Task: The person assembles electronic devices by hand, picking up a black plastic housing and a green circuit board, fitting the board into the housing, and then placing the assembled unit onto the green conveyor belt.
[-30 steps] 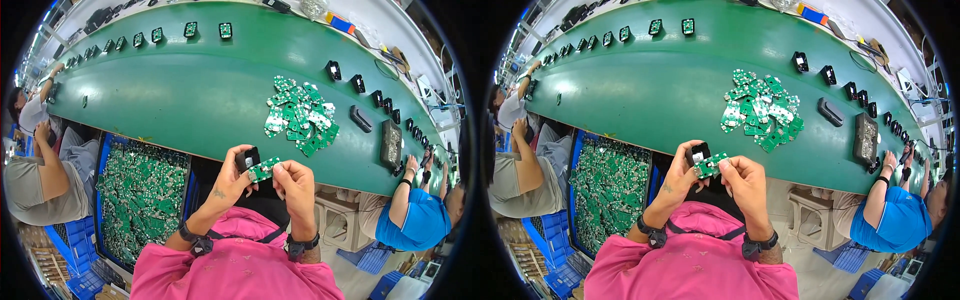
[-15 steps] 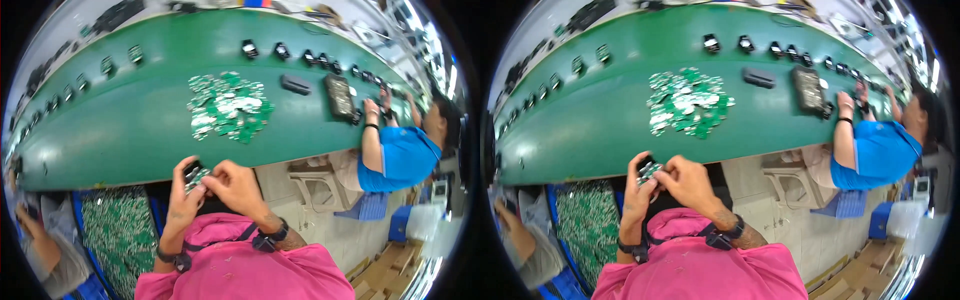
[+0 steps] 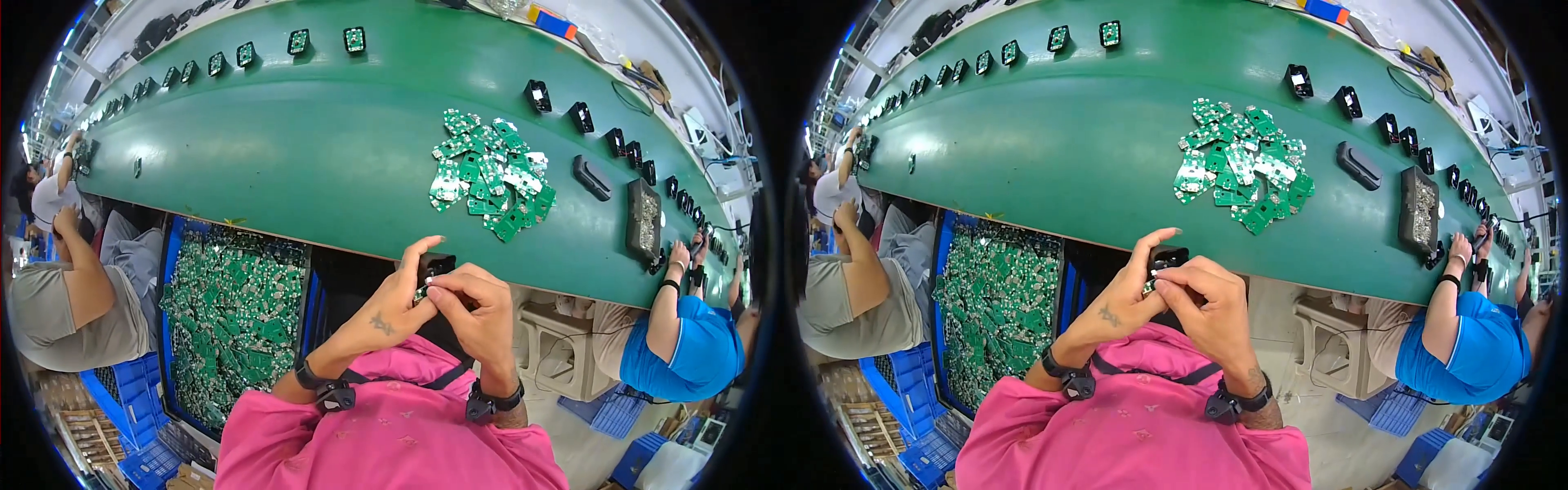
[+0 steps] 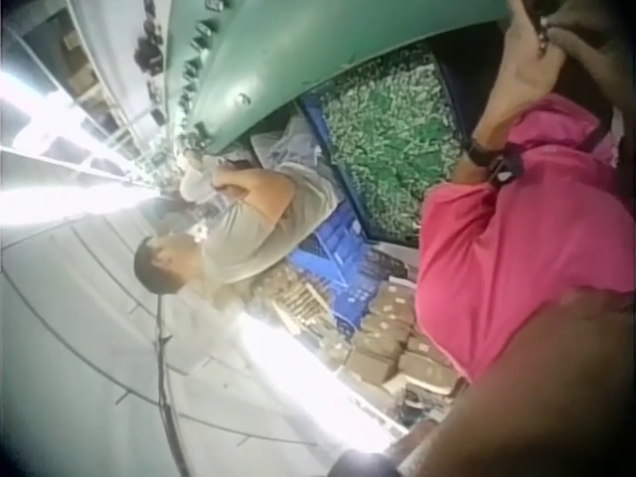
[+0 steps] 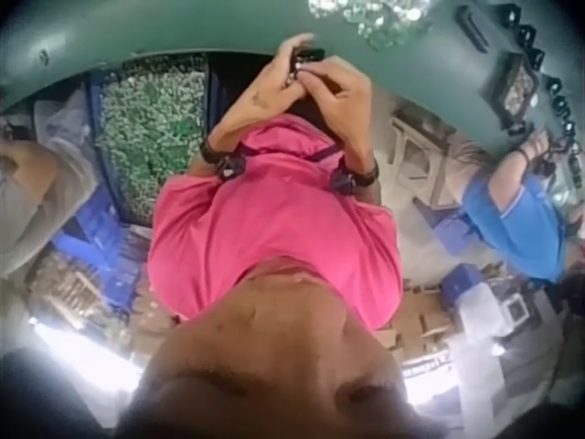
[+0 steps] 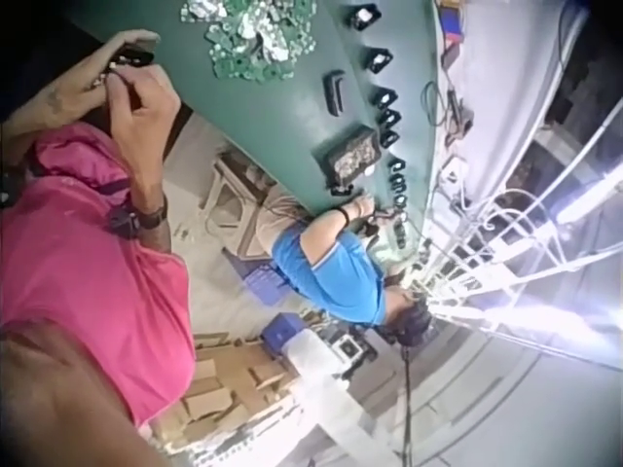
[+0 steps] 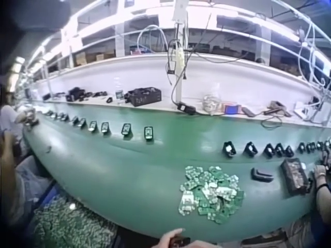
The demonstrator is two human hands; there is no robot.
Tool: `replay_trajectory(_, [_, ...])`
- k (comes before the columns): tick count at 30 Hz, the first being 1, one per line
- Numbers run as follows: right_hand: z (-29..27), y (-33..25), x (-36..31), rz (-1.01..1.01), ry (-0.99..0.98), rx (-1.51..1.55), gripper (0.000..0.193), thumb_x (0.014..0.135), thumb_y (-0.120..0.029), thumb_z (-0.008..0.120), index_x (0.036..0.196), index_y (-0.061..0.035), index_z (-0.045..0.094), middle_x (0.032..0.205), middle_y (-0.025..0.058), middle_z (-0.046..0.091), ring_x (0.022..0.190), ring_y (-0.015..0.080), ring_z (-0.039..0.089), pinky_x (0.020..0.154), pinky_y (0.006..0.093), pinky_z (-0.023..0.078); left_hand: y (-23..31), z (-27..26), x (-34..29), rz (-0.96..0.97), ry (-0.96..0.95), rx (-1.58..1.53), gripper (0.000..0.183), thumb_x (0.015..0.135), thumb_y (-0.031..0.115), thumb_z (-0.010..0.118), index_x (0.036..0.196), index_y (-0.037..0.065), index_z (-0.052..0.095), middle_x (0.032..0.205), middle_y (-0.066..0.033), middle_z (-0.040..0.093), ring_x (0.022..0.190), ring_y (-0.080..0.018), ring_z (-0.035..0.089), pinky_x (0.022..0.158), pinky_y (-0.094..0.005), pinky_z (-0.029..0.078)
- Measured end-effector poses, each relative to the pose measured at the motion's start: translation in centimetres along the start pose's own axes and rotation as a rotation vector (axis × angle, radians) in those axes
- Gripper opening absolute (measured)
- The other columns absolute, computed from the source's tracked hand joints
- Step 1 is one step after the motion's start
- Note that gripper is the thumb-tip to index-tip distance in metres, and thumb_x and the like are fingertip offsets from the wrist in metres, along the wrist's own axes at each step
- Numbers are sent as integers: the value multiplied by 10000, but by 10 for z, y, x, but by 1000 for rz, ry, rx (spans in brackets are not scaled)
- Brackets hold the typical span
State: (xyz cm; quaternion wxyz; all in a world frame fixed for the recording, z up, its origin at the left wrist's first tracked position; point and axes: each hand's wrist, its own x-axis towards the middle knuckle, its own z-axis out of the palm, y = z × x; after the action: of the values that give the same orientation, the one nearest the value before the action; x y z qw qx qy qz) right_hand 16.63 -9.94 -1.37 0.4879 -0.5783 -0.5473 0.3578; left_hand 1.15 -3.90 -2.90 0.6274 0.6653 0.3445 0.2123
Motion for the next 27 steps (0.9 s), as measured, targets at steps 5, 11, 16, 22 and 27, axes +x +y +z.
replay_trajectory(5, [8, 10, -7, 123, 89, 204, 84, 922, -14, 637, 984, 36, 664, 842, 33, 621, 688, 77, 573, 597, 214, 448, 1, 7, 0, -14, 25, -255, 641, 905, 12, 566, 1476, 66, 279, 1164, -90, 492, 899, -133, 554, 746, -276, 495])
replay_trajectory(11, [10, 1, -8, 106, 139, 159, 99, 955, -19, 589, 1006, 35, 654, 855, 20, 576, 737, 68, 563, 636, 213, 444, 0, 12, -1, 38, 70, -16, 581, 926, 117, 565, 1440, 19, 312, 1216, -248, 527, 1049, -337, 576, 892, -408, 472])
replay_trajectory(16, [8, 2, -10, 32, 100, 146, 117, 938, 1, 599, 1024, 41, 668, 856, 18, 593, 694, 65, 555, 600, 206, 428, 2, 11, -2, 39, 92, -28, 618, 925, 31, 536, 1490, 62, 287, 1003, -97, 563, 794, -123, 562, 701, -286, 496])
replay_trajectory(22, [12, 7, -12, 79, 194, 227, 92, 939, 4, 606, 973, 56, 674, 817, 30, 595, 582, 47, 523, 486, 206, 389, 2, 11, -2, 28, 47, -96, 613, 916, 41, 520, 1488, 53, 299, 994, -127, 578, 782, -164, 577, 702, -310, 494])
replay_trajectory(27, [15, 4, -13, 130, 238, 306, 122, 968, -59, 601, 990, 40, 670, 785, 14, 582, 568, 35, 502, 480, 199, 372, 3, 16, -3, 74, 127, -84, 600, 922, 57, 493, 1485, 44, 285, 913, -161, 593, 717, -231, 601, 692, -353, 496])
